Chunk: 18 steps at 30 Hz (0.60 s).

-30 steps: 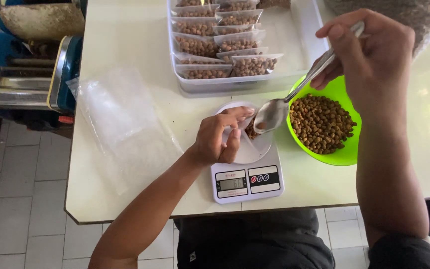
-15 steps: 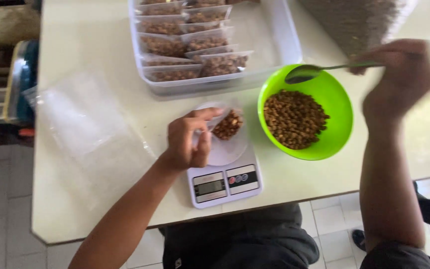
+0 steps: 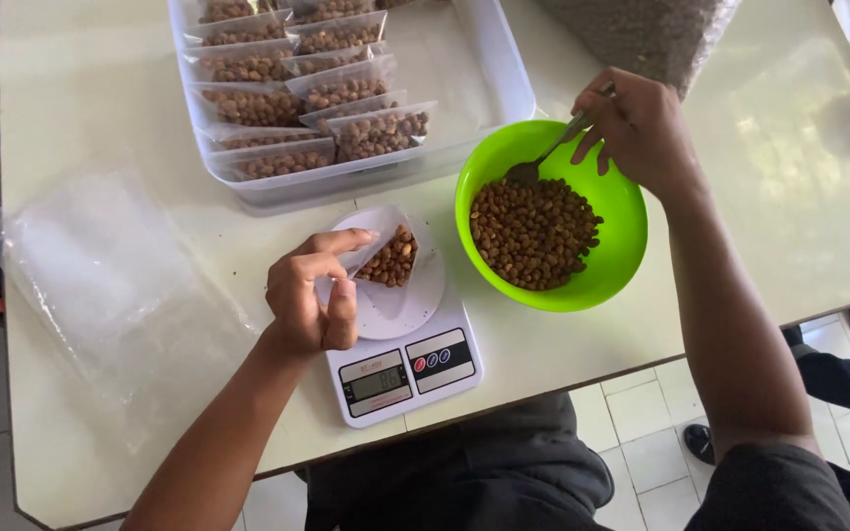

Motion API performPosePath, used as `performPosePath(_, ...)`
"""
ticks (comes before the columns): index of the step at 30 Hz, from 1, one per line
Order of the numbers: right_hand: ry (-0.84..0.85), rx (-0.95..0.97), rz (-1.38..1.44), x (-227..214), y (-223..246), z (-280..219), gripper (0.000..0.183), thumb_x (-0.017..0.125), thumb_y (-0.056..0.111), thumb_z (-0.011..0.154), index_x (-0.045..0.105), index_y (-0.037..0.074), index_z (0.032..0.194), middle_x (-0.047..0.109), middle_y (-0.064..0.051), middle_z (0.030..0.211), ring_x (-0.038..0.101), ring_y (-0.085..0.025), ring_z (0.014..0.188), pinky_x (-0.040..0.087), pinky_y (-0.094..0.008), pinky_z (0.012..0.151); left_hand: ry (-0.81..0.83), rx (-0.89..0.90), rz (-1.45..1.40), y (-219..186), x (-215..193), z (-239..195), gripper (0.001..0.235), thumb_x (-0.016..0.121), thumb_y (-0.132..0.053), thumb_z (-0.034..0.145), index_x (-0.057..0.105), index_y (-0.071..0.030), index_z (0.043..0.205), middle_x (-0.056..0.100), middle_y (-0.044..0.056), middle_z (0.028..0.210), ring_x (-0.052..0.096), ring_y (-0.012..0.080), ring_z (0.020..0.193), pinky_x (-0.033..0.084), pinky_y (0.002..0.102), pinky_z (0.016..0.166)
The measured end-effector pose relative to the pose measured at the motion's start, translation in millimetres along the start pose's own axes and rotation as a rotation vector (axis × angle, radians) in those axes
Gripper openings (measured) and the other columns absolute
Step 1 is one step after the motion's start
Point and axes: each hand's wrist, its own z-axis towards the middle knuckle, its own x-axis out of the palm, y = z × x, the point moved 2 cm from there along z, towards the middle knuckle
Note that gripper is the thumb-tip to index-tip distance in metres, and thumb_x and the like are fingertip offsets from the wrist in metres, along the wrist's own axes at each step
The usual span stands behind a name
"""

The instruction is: The person scoops nuts from a green bowl into small plastic bags placed on a digital scale. They adjust the amount by adding or removing nuts until the target weight is reached, then move the filled bag to a tray. The process repeats for multiple bags.

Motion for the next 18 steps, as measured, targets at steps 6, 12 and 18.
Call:
performPosePath(6, 0.190, 0.214, -0.004, 13, 4, 6, 0.022, 0.052, 0.008, 0.112, 0.058, 0.002, 0.092, 0.077, -0.014, 0.083, 0.073, -0.020, 0.059, 0.048, -0.027, 0.041, 0.004, -0.013, -0.004, 1, -1, 0, 0.014, 0.041, -0.011, 0.098, 0.042, 0.001, 0.090, 0.068, 0.036, 0.092, 0.074, 0.0441, 0.085, 0.061, 0.044, 0.069)
performPosePath(12, 0.207, 0.218, 0.148, 9, -18, 10, 0.024, 0.052, 0.013, 0.115, 0.058, 0.002, 0.095, 0.073, -0.016, 0.084, 0.074, -0.024, 0.065, 0.060, -0.028, 0.057, 0.008, -0.006, 0.020, 0, -2, 2, 0.014, 0.040, -0.011, 0.099, 0.042, 0.000, 0.091, 0.069, 0.034, 0.092, 0.074, 0.0424, 0.084, 0.060, 0.042, 0.067)
performPosePath(18, 0.225, 0.172, 0.318, 2, -32, 9, 0.024, 0.052, 0.021, 0.116, 0.057, 0.005, 0.098, 0.072, -0.020, 0.085, 0.075, -0.024, 0.069, 0.062, -0.026, 0.061, -0.005, 0.007, 0.033, -2, -1, 4, 0.014, 0.040, -0.011, 0.099, 0.042, 0.000, 0.091, 0.069, 0.033, 0.092, 0.073, 0.0417, 0.082, 0.059, 0.043, 0.068)
